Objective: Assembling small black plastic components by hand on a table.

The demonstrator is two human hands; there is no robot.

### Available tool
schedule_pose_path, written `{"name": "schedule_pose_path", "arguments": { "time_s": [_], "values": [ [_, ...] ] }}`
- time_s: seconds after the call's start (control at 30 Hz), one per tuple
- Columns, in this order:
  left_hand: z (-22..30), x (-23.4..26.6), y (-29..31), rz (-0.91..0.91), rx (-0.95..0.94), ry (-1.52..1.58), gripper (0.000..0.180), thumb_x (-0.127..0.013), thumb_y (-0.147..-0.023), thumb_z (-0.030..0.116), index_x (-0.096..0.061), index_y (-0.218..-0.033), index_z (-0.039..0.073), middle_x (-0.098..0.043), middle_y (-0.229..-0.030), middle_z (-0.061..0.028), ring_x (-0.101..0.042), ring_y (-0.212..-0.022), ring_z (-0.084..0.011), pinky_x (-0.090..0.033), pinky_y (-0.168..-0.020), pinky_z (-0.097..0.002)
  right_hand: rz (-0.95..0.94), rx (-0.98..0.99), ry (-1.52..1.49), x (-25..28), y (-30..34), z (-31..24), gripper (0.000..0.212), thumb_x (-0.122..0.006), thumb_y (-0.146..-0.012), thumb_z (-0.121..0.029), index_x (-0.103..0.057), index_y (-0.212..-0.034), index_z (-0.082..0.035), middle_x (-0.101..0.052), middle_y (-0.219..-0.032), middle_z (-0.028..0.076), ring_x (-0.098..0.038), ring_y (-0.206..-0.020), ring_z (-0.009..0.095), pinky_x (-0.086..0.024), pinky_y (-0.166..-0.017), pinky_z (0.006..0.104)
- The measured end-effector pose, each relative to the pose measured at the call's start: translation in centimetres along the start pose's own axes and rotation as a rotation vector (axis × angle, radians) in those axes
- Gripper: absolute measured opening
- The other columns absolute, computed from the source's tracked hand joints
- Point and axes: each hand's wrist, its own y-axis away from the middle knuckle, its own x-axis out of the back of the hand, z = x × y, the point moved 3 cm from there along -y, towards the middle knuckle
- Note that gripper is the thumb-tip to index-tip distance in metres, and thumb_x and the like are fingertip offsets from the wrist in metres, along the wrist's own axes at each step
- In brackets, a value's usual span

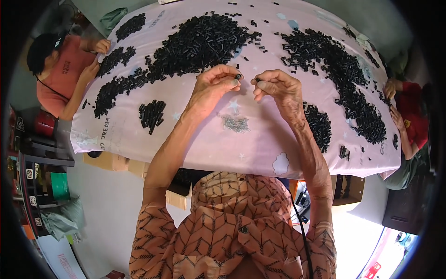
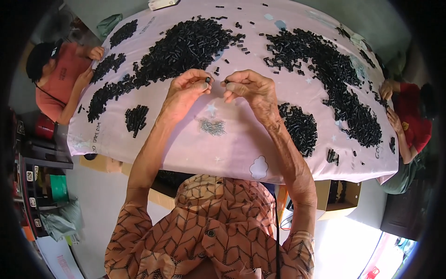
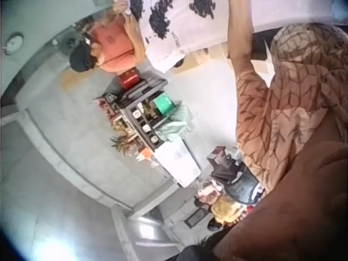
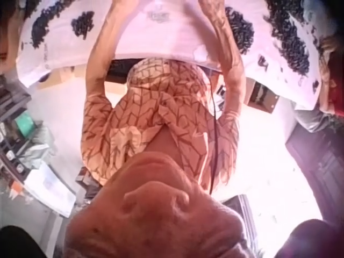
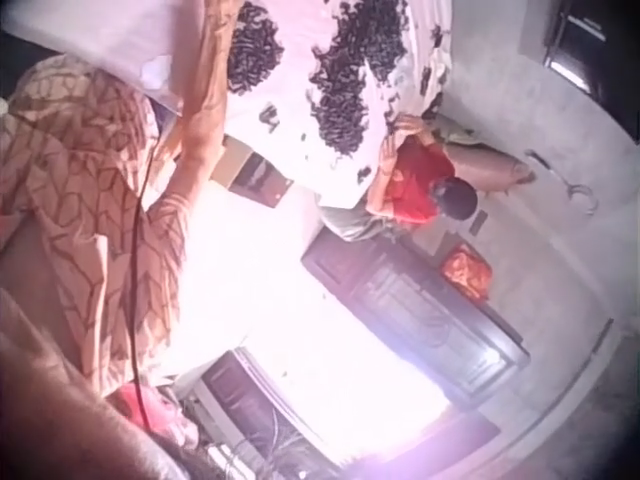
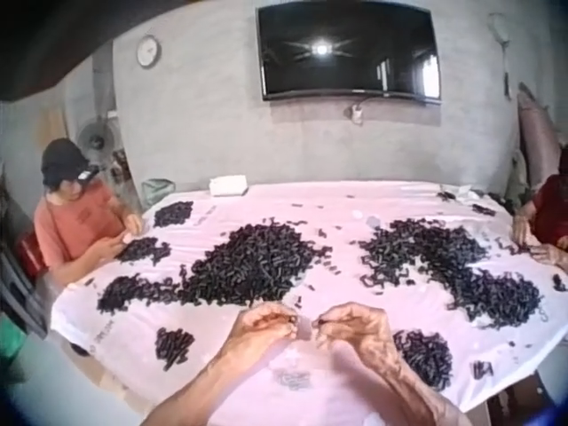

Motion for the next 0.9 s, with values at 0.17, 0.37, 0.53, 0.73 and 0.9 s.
{"name": "schedule_pose_path", "arguments": {
  "time_s": [0.17,0.37,0.53,0.73,0.9],
  "values": [
    [-0.6,-0.2,-0.3,-0.046,-0.006,0.099,0.018,-0.062,-0.084,0.000,-0.062,-0.102,0.000,-0.064,-0.094,-0.0062,-0.062,-0.085,-0.0131,-0.052,-0.078,-0.0265,0.018,-0.043,0.060,-0.9,-0.7,-0.6,0.011,-0.066,-0.086,-0.004,-0.064,-0.094,0.003,-0.065,-0.078,0.011,-0.062,-0.063,0.014,-0.053,-0.056,0.0267],
    [0.4,-0.7,0.0,-0.038,-0.033,0.085,0.017,-0.061,-0.088,0.003,-0.061,-0.104,-0.001,-0.065,-0.094,-0.0082,-0.062,-0.083,-0.0127,-0.052,-0.075,-0.0252,0.114,-0.102,0.140,-1.8,-1.3,-0.6,0.014,-0.068,-0.086,-0.012,-0.064,-0.087,0.001,-0.059,-0.061,0.004,-0.051,-0.045,0.007,-0.038,-0.037,0.0199],
    [0.4,-0.8,-0.2,-0.011,-0.026,0.000,0.018,-0.058,-0.088,0.001,-0.060,-0.106,0.000,-0.065,-0.091,-0.0102,-0.061,-0.081,-0.0149,-0.050,-0.073,-0.0284,0.158,-0.072,0.171,-0.8,-0.7,-0.2,0.015,-0.070,-0.085,-0.015,-0.061,-0.082,-0.003,-0.056,-0.059,0.001,-0.047,-0.044,0.008,-0.036,-0.036,0.0224],
    [0.4,-1.0,0.3,0.015,0.004,-0.034,0.018,-0.058,-0.089,0.002,-0.062,-0.107,-0.002,-0.064,-0.087,-0.0099,-0.060,-0.077,-0.0148,-0.049,-0.070,-0.0277,0.094,-0.049,-0.004,-0.4,-0.2,-0.3,0.010,-0.063,-0.087,-0.005,-0.064,-0.094,0.002,-0.062,-0.077,0.008,-0.058,-0.060,0.014,-0.049,-0.053,0.0261],
    [0.5,-1.6,0.4,-0.012,-0.016,0.005,0.019,-0.057,-0.089,0.002,-0.062,-0.107,-0.003,-0.063,-0.084,-0.0092,-0.058,-0.075,-0.0144,-0.048,-0.067,-0.0279,0.007,0.011,0.067,-1.1,0.1,-1.2,0.014,-0.060,-0.086,0.000,-0.064,-0.099,0.003,-0.064,-0.084,0.011,-0.061,-0.069,0.016,-0.051,-0.063,0.0282]
  ]
}}
